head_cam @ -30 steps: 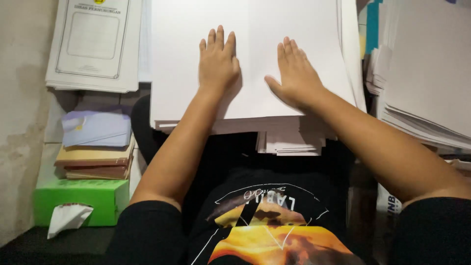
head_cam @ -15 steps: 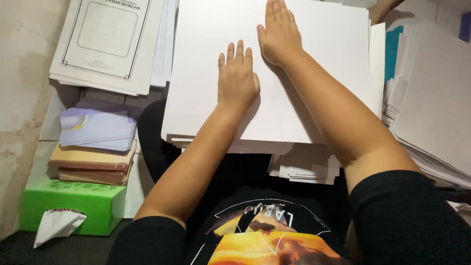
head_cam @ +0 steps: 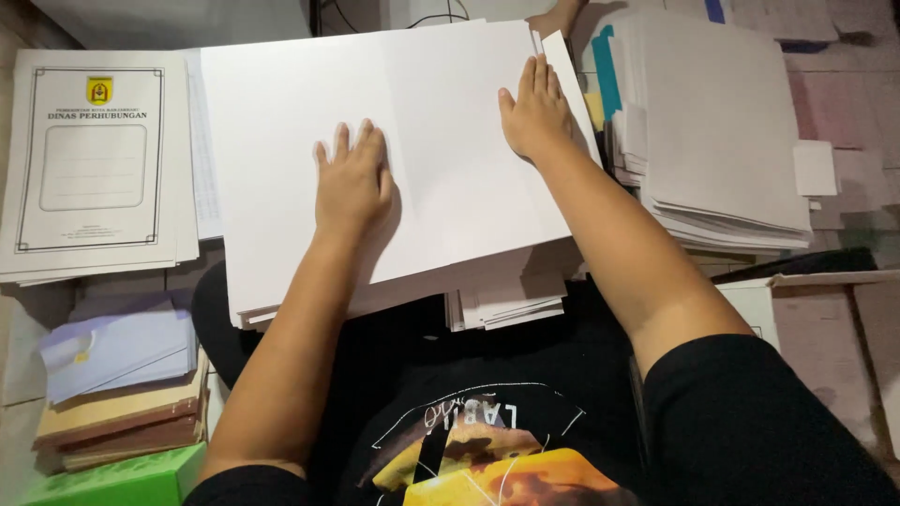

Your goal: The person sits on the floor and repeatedly folds large white sheets of paper in half. They smooth the folded edges with their hands and place the finished sheets onto a growing stack on their lap.

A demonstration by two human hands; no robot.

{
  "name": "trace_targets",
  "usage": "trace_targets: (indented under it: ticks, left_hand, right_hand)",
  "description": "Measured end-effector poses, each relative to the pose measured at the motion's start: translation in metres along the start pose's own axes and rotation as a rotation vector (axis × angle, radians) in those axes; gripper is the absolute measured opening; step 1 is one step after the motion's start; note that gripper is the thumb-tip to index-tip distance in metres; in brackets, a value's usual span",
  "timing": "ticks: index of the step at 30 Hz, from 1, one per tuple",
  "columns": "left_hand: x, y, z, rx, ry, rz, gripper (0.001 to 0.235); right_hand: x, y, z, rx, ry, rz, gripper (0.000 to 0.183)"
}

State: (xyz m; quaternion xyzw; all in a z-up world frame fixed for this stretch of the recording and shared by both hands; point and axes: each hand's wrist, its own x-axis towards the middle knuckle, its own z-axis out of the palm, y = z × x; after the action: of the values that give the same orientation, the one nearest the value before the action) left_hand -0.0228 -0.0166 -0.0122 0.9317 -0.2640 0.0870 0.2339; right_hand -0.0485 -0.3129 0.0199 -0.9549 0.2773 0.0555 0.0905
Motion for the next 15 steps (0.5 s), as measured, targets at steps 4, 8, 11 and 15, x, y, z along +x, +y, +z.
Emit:
trace_targets:
  ticks: [4,8,11,15]
  left_hand:
    - [-0.026,0.029,-0.028,-0.058,-0.448,0.329,0.058]
    - [-0.063,0.046,-0.035,-0.035,-0.575,0.245,0.065]
    - [-0.062,0.04,-0.026,0.025,-0.587,0.247,0.065]
    - [0.008,0.017,0.013,0.13,-0.585,0.209,0.064]
  right_hand:
    - [-0.008,0.004,0.0,-0.029,-0.049,0.016,0.072]
    - [0.008,0.008,0.013,-0.053,-0.016,-0.036,0.073]
    - [0.001,0.004,0.01,-0.083,-0.018,-0.039,0.072]
    - [-0.007,-0.002,-0.001,-0.063,-0.058,-0.029,0.07]
